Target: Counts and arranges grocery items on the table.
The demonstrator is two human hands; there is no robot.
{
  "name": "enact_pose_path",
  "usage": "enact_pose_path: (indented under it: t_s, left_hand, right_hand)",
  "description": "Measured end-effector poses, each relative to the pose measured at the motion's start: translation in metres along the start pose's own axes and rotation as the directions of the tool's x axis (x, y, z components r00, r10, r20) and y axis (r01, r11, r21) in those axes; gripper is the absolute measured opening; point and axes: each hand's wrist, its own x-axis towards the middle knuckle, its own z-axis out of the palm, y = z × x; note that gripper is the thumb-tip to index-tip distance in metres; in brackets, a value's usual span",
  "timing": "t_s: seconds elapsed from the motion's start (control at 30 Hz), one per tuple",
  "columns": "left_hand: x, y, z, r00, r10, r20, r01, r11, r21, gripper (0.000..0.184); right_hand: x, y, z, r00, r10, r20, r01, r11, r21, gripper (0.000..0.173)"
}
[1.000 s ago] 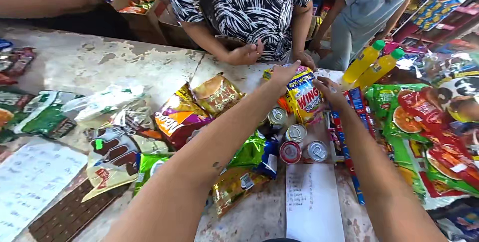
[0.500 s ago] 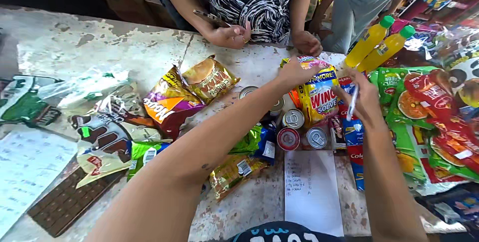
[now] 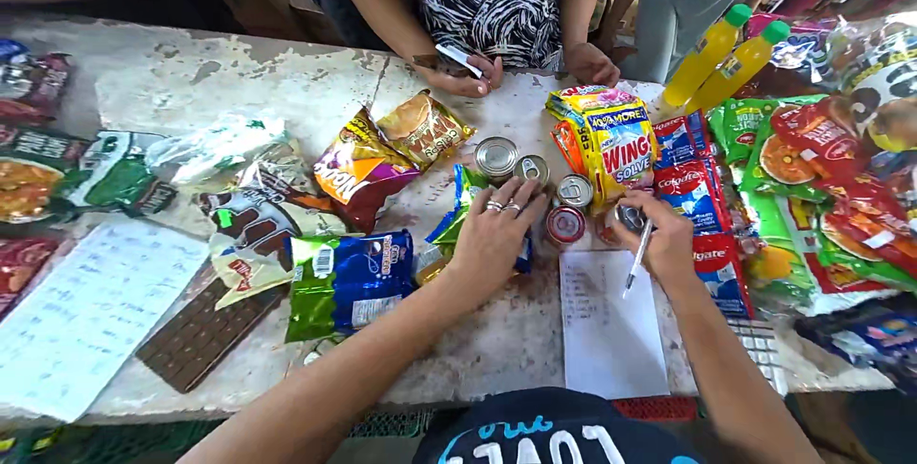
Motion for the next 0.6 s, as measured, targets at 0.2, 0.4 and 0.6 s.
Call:
enact_pose_path:
  t_s: [0.2, 0.4, 0.6]
  left_hand:
    - [-0.008, -0.022, -0.005, 0.995, -0.088, 0.046, 0.088, 0.996, 0.012, 0.057]
    - [-0.002, -0.021, -0.018, 0.991, -0.129, 0.041, 0.132, 0.987, -0.092, 0.048]
    - [0.009, -0.025, -0.032, 0.977, -0.204, -0.053, 0.195, 0.97, -0.145, 0.049]
  right_hand:
    - [0.006, -0.064, 0.008, 0.995, -0.079, 0.059, 0.075, 0.996, 0.056, 0.036]
    - [-0.013, -0.049, 0.052, 0.994, -0.095, 0.044, 0.094, 0.995, 0.041, 0.031]
    - [-0.018, -0.024, 0.024, 0.996, -0.067, -0.053, 0.064, 0.996, -0.055, 0.035]
